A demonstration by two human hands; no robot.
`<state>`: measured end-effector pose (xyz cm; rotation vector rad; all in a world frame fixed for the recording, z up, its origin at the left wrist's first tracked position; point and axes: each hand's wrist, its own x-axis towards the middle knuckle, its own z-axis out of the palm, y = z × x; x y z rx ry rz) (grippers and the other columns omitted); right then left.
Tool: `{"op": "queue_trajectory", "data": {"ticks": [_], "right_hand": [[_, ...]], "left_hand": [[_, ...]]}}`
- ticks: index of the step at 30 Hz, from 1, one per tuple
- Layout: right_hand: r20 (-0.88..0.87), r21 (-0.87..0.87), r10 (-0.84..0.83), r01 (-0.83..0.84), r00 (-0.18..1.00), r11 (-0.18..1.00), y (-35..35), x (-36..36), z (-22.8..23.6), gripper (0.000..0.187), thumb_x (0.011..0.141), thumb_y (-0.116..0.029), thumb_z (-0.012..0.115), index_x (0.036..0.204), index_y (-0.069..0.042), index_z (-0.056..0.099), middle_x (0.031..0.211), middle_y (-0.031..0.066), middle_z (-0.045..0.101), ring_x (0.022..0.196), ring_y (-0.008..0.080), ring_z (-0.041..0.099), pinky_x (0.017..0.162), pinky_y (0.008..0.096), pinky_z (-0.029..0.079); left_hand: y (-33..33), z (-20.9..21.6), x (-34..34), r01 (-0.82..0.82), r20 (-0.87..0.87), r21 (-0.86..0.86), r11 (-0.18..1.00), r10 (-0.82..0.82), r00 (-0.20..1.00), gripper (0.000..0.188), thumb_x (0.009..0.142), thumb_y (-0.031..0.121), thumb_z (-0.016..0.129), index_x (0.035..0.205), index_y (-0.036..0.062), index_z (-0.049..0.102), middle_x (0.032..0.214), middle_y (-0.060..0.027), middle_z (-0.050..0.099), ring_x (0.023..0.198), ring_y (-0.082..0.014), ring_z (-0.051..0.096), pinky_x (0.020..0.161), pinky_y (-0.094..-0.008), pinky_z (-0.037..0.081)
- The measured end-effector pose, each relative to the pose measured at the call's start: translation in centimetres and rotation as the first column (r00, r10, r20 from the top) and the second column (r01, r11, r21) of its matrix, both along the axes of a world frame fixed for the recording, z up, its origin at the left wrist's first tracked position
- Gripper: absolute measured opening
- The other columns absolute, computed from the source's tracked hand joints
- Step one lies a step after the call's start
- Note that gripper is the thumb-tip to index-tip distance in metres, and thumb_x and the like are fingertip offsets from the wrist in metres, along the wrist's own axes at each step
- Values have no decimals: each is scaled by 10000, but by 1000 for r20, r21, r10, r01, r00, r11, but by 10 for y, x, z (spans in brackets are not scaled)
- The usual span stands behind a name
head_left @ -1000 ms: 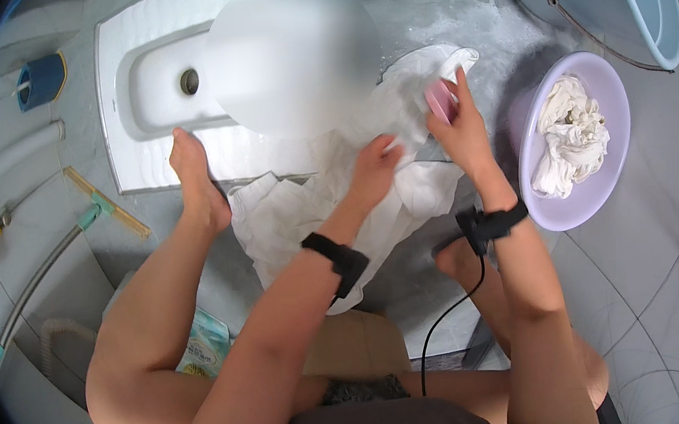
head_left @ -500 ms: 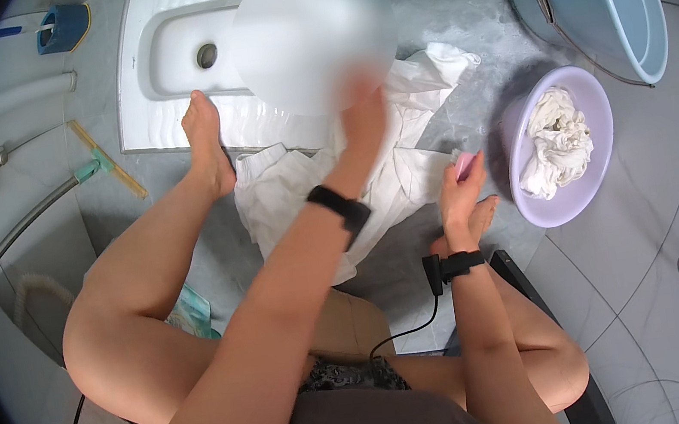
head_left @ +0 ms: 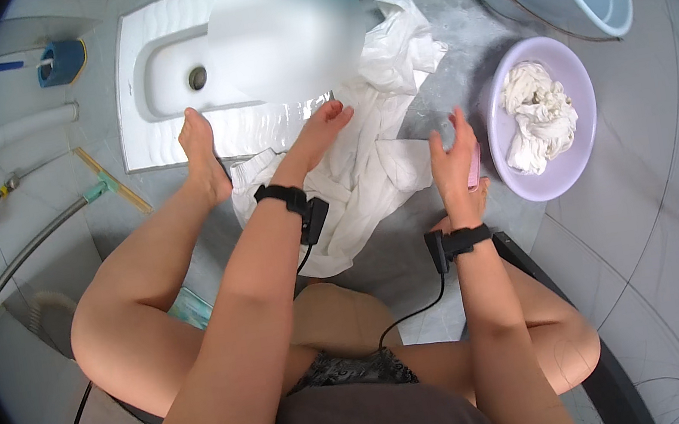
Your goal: The person is manually scrubbing clothes with a brush and soap, then rinsing and preparing more laundry in buckets in a bathroom environment.
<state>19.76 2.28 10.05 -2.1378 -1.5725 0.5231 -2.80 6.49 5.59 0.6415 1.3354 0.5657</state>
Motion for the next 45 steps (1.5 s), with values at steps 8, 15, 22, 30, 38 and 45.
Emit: {"op": "queue_trajectory", "data": {"ticks": [8, 15, 22, 30, 38, 45], "right_hand": [[-539, 158, 518, -524, 665, 837, 83, -31, 122, 312, 721, -46, 432, 985, -41, 597, 984, 120, 597, 980, 278, 520, 916, 365, 351], [-692, -265, 486, -814, 534, 517, 66, -24, 179, 691, 745, -689, 427, 945, -62, 635, 1035, 158, 583, 1022, 298, 503, 908, 357, 348], [-795, -208, 430, -858, 429, 471, 34, -14, 243, 628, 759, -643, 479, 954, -66, 633, 882, 25, 594, 814, 129, 508, 688, 230, 394], [-672, 203, 664, -782, 327, 590, 29, -10, 299, 391, 800, -440, 584, 874, -59, 629, 749, -36, 555, 709, 56, 459, 605, 211, 370], [-834, 171, 382, -472, 398, 865, 22, -34, 284, 306, 819, -340, 594, 724, -50, 593, 655, -53, 524, 590, 40, 416, 516, 207, 343], [-273, 463, 406, -251, 872, 850, -5, -96, 264, 288, 825, -289, 558, 680, -41, 553, 519, 174, 495, 510, 226, 568, 451, 330, 412]], "left_hand": [[-30, 142, 13, 399, 59, 155, 904, -411, 910, 223, 869, 138, 519, 1091, 120, 527, 892, -2, 562, 832, -73, 483, 773, -223, 377], [-51, 216, 2, 150, 220, 309, 939, -224, 950, 183, 828, 32, 554, 1010, 22, 552, 882, -12, 603, 799, -50, 536, 722, -183, 421], [-61, 296, 3, -4, 485, 353, 936, -179, 856, 219, 803, 8, 564, 1018, -18, 533, 900, -70, 612, 806, -93, 572, 738, -208, 444], [-53, 351, -8, 140, 365, 400, 906, -298, 882, 218, 833, 103, 563, 1026, 6, 535, 926, -60, 605, 825, -101, 568, 726, -224, 453], [-33, 314, -4, 304, -8, 460, 834, -339, 941, 365, 894, 346, 472, 975, 4, 574, 894, -7, 587, 828, -58, 507, 751, -230, 404], [-37, 311, 40, -397, 396, -33, 917, 377, 837, 308, 874, 360, 484, 910, 63, 561, 831, -47, 576, 743, -148, 555, 674, -283, 445]]}}
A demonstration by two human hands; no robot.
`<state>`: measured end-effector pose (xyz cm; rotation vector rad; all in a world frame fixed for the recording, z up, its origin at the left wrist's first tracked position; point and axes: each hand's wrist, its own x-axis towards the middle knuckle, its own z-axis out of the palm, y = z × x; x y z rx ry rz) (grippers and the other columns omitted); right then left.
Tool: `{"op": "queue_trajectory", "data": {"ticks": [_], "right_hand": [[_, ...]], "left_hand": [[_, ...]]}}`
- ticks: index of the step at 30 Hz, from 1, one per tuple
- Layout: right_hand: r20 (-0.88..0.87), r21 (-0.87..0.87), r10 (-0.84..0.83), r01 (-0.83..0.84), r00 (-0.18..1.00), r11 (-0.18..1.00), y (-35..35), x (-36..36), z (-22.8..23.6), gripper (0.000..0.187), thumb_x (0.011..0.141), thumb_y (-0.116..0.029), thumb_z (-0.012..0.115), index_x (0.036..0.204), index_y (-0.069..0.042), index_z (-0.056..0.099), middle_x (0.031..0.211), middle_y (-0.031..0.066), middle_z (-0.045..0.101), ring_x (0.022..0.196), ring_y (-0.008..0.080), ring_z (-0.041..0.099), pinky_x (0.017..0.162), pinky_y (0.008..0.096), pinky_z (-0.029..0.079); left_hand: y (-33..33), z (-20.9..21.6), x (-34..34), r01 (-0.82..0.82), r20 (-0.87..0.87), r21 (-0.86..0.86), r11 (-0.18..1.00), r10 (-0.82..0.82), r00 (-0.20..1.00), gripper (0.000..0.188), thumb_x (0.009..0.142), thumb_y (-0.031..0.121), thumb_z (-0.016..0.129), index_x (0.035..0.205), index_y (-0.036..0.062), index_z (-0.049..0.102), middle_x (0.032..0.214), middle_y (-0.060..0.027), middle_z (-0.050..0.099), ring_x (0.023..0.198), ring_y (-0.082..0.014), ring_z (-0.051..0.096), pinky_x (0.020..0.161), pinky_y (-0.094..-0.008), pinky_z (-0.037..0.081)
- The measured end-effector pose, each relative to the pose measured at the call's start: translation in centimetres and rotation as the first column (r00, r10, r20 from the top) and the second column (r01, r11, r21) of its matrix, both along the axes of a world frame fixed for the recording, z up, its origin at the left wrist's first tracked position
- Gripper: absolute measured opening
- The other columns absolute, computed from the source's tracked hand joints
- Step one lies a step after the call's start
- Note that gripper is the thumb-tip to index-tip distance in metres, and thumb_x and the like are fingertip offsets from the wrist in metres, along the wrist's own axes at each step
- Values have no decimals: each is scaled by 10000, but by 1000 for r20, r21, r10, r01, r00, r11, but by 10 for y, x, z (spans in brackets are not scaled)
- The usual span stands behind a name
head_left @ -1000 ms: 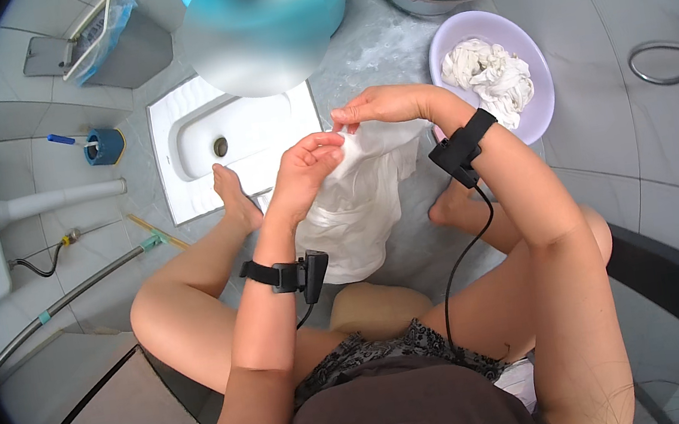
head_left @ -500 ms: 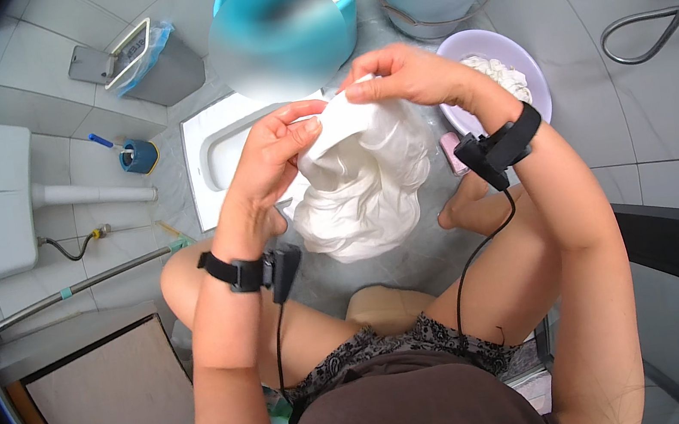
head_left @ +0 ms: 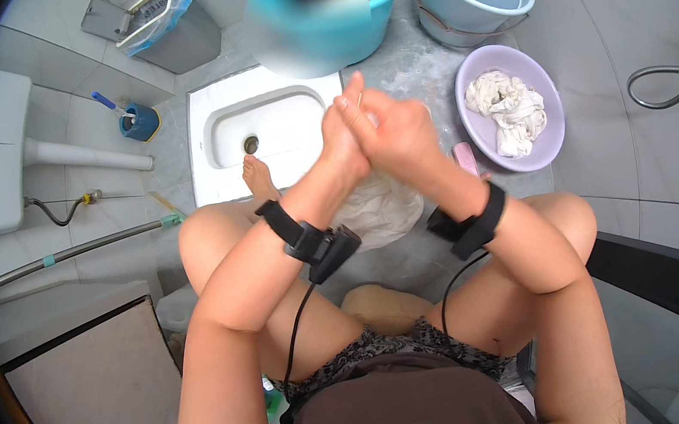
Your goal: The person is manually scrubbing clothes with a brush and soap, then rinsing and preparing more laundry in buckets in a bathroom environment.
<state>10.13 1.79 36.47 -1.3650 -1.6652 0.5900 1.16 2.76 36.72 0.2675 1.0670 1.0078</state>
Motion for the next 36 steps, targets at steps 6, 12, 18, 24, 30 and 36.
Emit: {"op": "queue_trajectory", "data": {"ticks": [6, 12, 18, 24, 30, 36], "right_hand": [[200, 319, -196, 126, 960, 940, 12, -12, -7, 302, 854, -247, 499, 599, -86, 505, 434, 141, 472, 377, 313, 493, 369, 392, 377], [141, 225, -218, 183, 966, 957, 31, 8, -4, 360, 873, -261, 461, 574, -65, 498, 457, 162, 484, 423, 350, 505, 396, 422, 379], [132, 329, -102, 54, 986, 943, 16, -26, -9, 330, 872, -263, 470, 605, -74, 512, 442, 154, 475, 398, 330, 498, 386, 416, 374], [121, 196, -185, 159, 975, 968, 15, -25, 7, 357, 890, -274, 442, 617, -55, 517, 479, 158, 485, 429, 323, 502, 402, 401, 363], [214, -55, -242, 259, 946, 964, 40, 16, -6, 357, 885, -307, 436, 693, -38, 570, 553, 204, 503, 495, 345, 520, 436, 405, 370], [168, 50, -237, 231, 957, 972, 40, 12, -4, 332, 860, -284, 471, 624, -55, 515, 464, 159, 488, 425, 338, 517, 401, 425, 377]], "left_hand": [[10, -26, 1, 32, 218, 126, 992, -59, 974, 225, 897, 292, 429, 857, 104, 547, 759, -6, 562, 660, -124, 538, 548, -262, 426], [1, 11, 16, 58, -43, -8, 998, -58, 997, 226, 874, 283, 401, 926, 102, 526, 927, -15, 528, 897, -125, 478, 793, -322, 381], [11, -36, -15, 152, -17, 266, 952, -153, 988, 236, 862, 219, 405, 909, 47, 561, 897, -58, 556, 831, -144, 503, 709, -321, 411], [9, -11, -3, 74, 36, 47, 996, -76, 996, 207, 879, 301, 454, 872, 118, 551, 769, -16, 552, 693, -135, 536, 618, -270, 432], [5, -4, 19, 45, -4, 65, 997, -45, 999, 250, 900, 302, 397, 911, 95, 535, 813, -25, 560, 728, -144, 551, 654, -295, 448], [3, -2, 23, 18, 16, -1, 1000, -18, 1000, 253, 901, 271, 386, 918, 63, 529, 840, -31, 570, 757, -142, 555, 657, -311, 445]]}}
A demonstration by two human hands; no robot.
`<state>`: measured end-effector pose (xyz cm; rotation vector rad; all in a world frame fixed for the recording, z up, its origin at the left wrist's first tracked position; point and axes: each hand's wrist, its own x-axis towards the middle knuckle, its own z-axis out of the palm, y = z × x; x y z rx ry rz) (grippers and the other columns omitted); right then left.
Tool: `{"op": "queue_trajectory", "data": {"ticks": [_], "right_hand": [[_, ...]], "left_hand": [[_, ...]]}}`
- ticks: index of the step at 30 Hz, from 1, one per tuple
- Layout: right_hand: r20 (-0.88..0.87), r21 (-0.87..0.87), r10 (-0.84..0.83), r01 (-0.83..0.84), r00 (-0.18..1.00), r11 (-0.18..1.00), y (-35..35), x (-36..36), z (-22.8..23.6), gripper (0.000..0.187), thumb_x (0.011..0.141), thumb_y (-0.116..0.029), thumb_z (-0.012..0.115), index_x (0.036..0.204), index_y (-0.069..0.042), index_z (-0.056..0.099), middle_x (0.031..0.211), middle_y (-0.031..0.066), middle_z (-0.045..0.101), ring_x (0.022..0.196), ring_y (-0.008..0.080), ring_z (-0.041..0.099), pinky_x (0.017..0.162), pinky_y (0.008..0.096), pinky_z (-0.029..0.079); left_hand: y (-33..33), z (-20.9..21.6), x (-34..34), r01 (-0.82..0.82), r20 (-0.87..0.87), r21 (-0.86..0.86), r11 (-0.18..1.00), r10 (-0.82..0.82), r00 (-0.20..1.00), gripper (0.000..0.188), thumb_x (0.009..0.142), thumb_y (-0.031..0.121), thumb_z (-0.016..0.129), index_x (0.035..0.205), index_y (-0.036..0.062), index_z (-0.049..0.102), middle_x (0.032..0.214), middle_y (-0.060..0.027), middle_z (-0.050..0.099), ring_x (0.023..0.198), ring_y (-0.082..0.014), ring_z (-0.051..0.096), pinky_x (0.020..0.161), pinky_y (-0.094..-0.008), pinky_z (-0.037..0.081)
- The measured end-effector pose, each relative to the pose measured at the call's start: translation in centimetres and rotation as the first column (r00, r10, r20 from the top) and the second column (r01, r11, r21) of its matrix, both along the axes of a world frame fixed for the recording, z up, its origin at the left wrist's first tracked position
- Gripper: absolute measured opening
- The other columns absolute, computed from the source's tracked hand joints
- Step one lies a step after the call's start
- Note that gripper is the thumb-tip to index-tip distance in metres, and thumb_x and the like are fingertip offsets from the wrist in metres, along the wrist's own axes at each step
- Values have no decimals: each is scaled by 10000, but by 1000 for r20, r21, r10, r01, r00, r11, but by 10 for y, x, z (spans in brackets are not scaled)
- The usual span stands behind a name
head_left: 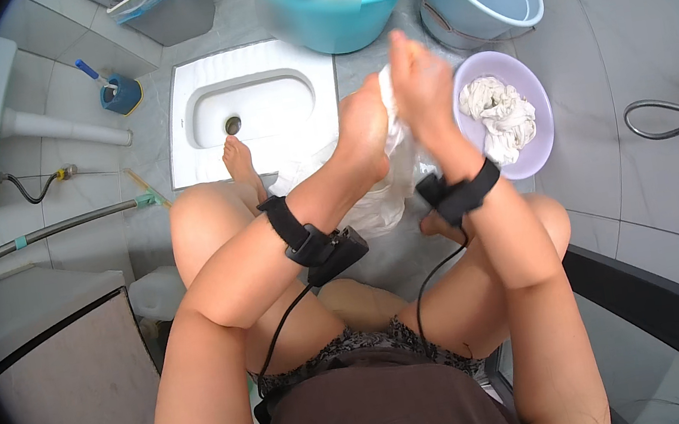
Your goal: The person is manually scrubbing clothes with a brush and soap, then rinsing and preparing more laundry in buckets in a bathroom environment.
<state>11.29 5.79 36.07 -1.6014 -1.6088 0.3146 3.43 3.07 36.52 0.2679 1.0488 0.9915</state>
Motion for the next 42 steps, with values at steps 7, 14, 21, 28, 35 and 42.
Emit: {"op": "queue_trajectory", "data": {"ticks": [7, 14, 21, 28, 35, 42], "right_hand": [[-33, 89, 13, -10, 999, 996, 2, -9, -5, 341, 862, -279, 487, 605, -58, 523, 470, 164, 486, 411, 331, 503, 385, 405, 362], [-218, 261, 154, -94, 964, 961, -34, -47, 9, 399, 892, -280, 454, 604, -6, 488, 482, 172, 450, 399, 247, 418, 422, 374, 335], [40, 142, 142, -146, 989, 979, -39, -45, 8, 391, 910, -259, 419, 621, -1, 469, 487, 164, 449, 416, 283, 414, 425, 383, 335], [-127, 125, 36, -20, 991, 992, -14, -20, -6, 340, 888, -277, 452, 644, -52, 526, 494, 182, 493, 447, 356, 501, 414, 421, 356], [-104, 44, -9, 13, 995, 999, -13, -12, -7, 301, 884, -257, 469, 669, -55, 529, 481, 181, 481, 441, 357, 491, 399, 413, 348], [-204, -77, -32, 16, 979, 997, 1, 0, -5, 284, 877, -242, 481, 667, -55, 522, 493, 184, 486, 450, 354, 500, 408, 422, 353]], "left_hand": [[4, -22, -11, -40, 163, 121, 992, 20, 986, 260, 860, 237, 413, 816, 29, 563, 750, -69, 560, 652, -137, 518, 562, -295, 412], [7, -9, -30, -16, 448, 293, 956, -123, 885, 242, 843, 208, 405, 815, 22, 557, 759, -58, 560, 653, -126, 504, 565, -287, 395], [1, -29, -36, 19, 168, 184, 983, -50, 984, 273, 859, 223, 390, 810, 13, 557, 716, -46, 526, 646, -111, 480, 556, -294, 382], [6, 4, -10, -15, -37, 28, 999, 16, 999, 295, 866, 224, 378, 808, -4, 556, 748, -71, 550, 654, -145, 494, 603, -319, 413], [2, -4, -4, 18, -161, 9, 1000, -16, 987, 320, 859, 232, 387, 870, -39, 557, 833, -105, 565, 779, -165, 505, 674, -342, 407], [-1, -5, -1, 41, -138, 56, 998, -33, 990, 335, 877, 232, 362, 928, -41, 548, 872, -103, 560, 785, -159, 509, 686, -340, 415]]}}
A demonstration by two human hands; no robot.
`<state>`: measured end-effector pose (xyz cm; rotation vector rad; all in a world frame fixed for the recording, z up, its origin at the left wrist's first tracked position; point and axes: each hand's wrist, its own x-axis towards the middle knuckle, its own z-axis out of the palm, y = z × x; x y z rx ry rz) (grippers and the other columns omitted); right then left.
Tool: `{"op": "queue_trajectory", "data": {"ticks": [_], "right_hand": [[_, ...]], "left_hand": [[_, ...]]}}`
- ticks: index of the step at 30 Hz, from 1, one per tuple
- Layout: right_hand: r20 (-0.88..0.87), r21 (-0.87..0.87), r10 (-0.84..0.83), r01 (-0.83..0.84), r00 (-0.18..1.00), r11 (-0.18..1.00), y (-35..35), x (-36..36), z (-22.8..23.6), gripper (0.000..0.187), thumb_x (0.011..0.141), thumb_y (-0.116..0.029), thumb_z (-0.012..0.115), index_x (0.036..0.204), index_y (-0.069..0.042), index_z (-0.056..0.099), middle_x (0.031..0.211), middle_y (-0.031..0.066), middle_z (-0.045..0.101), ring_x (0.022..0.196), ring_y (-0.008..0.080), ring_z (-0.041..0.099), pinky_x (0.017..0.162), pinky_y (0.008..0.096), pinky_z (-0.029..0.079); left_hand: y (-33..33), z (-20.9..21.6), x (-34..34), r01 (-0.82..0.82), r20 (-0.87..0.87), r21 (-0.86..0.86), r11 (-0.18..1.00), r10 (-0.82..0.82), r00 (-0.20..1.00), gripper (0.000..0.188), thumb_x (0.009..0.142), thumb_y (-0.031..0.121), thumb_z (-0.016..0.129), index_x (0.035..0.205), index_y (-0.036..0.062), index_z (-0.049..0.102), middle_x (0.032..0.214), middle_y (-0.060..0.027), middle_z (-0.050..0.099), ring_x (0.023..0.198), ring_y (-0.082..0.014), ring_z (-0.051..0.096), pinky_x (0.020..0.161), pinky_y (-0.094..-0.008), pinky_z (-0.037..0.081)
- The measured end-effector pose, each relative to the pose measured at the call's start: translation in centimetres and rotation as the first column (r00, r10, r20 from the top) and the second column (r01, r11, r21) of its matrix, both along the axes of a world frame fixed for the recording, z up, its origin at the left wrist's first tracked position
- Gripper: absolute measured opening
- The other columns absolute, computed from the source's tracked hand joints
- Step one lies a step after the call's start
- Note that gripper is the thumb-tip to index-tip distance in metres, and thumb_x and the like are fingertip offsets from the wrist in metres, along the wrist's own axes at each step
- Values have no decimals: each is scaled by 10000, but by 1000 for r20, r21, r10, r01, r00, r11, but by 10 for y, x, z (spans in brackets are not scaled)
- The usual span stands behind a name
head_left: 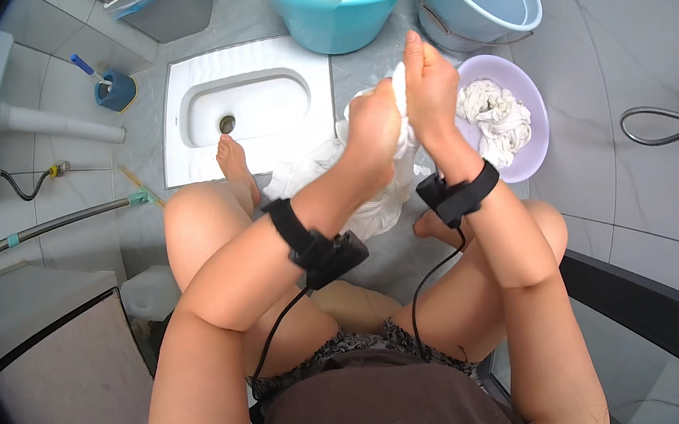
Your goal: The person is manually scrubbing clothes with a brush and soap, then rinsing and preparing more laundry in buckets in a bathroom environment.
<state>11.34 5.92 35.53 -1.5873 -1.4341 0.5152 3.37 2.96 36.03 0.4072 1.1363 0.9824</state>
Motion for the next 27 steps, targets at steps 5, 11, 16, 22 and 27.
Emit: {"op": "queue_trajectory", "data": {"ticks": [5, 11, 16, 22, 27], "right_hand": [[171, 251, 47, -90, 984, 964, -21, -22, 2, 277, 880, -240, 473, 678, -56, 516, 498, 187, 492, 433, 364, 491, 406, 433, 348], [113, 284, 57, -87, 992, 955, -27, -33, 4, 310, 891, -249, 455, 643, -66, 485, 496, 181, 484, 430, 363, 486, 395, 430, 338], [124, 95, -14, 2, 992, 996, -6, -3, 7, 325, 893, -253, 458, 633, -58, 474, 480, 176, 465, 414, 350, 462, 392, 408, 338], [81, 247, 71, -89, 994, 965, -27, -25, 9, 344, 889, -270, 463, 627, -49, 481, 498, 188, 477, 429, 354, 482, 403, 415, 346], [152, 218, -25, -9, 988, 976, -10, -11, -10, 339, 862, -262, 509, 593, -61, 468, 487, 177, 484, 435, 359, 492, 404, 428, 352]], "left_hand": [[3, -3, 0, -120, -79, -90, 989, 114, 990, 300, 868, 223, 381, 833, -19, 556, 756, -70, 537, 687, -134, 485, 618, -314, 397], [-1, 11, -12, 26, 11, -83, 996, -25, 1000, 277, 883, 213, 332, 921, 49, 551, 797, -48, 563, 713, -152, 530, 655, -314, 429], [-5, 16, -5, 55, 54, -23, 998, -53, 997, 244, 885, 246, 379, 910, 65, 542, 777, -29, 550, 686, -135, 522, 589, -307, 423], [-5, 2, -6, -132, 158, -89, 987, 145, 977, 302, 861, 265, 410, 916, 7, 557, 830, -77, 559, 719, -165, 522, 597, -320, 421], [3, 13, -5, -19, 23, -112, 993, 21, 1000, 286, 867, 234, 388, 944, 12, 551, 869, -73, 541, 793, -132, 489, 662, -315, 411]]}}
